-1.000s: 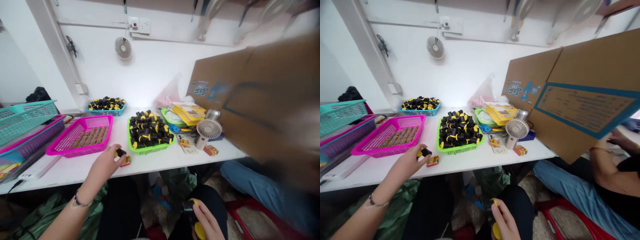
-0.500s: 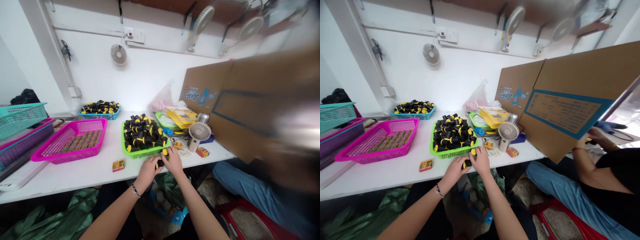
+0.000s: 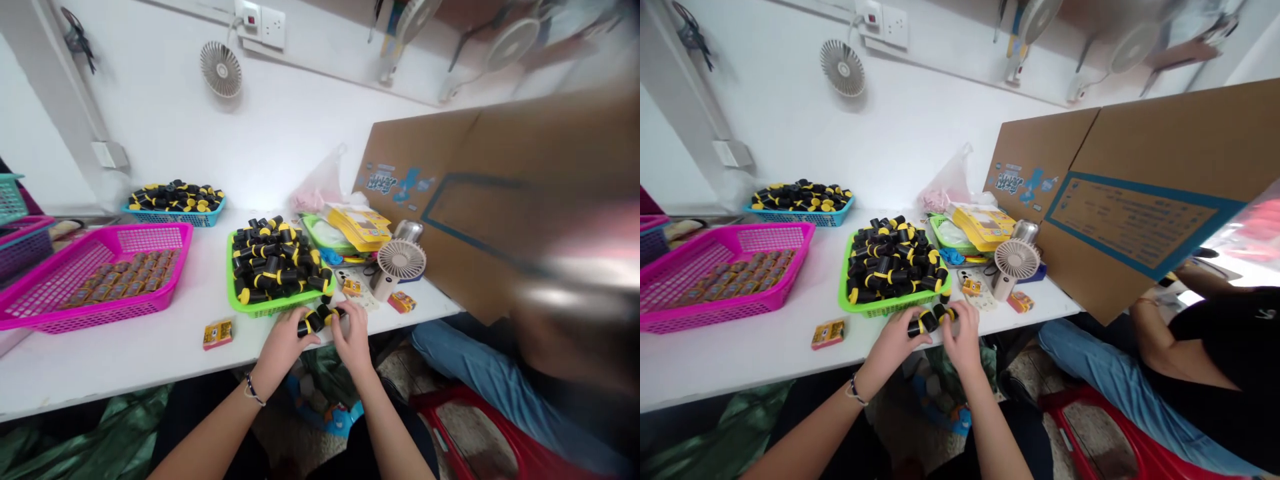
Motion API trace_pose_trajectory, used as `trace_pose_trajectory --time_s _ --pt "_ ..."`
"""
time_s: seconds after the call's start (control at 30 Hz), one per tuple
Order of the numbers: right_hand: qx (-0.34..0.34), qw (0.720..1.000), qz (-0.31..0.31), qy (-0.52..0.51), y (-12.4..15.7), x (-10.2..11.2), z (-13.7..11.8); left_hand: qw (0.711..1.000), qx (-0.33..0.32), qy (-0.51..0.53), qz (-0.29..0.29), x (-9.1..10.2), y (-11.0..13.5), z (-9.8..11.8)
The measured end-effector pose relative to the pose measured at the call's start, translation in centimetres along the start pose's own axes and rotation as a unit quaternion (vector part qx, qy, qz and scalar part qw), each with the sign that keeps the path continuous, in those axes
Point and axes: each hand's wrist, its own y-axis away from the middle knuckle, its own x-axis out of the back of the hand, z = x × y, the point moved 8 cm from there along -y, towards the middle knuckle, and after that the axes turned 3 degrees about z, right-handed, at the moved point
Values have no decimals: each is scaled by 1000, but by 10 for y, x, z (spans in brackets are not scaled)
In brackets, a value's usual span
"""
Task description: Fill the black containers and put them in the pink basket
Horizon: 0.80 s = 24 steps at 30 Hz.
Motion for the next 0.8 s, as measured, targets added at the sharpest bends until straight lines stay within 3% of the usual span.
trace_pose_trajectory --time_s 0.13,0.23,0.37,0.53,0.67,0.8 --pt "27 999 -44 16 19 -10 -37 999 -5 -22 24 9 6 0" --pt "38 996 -67 44 24 -19 -52 998 -14 -53 42 28 19 4" --pt "34 990 -89 103 27 -28 -57 990 -16 -123 68 75 52 1" --pt "47 985 -110 122 29 -38 -62 962 26 -260 75 130 88 -36" --pt "67 986 -115 101 30 -35 -74 949 2 -314 3 137 91 -57" --pt "89 987 -110 80 40 -16 -79 943 -44 -325 -52 134 85 -54"
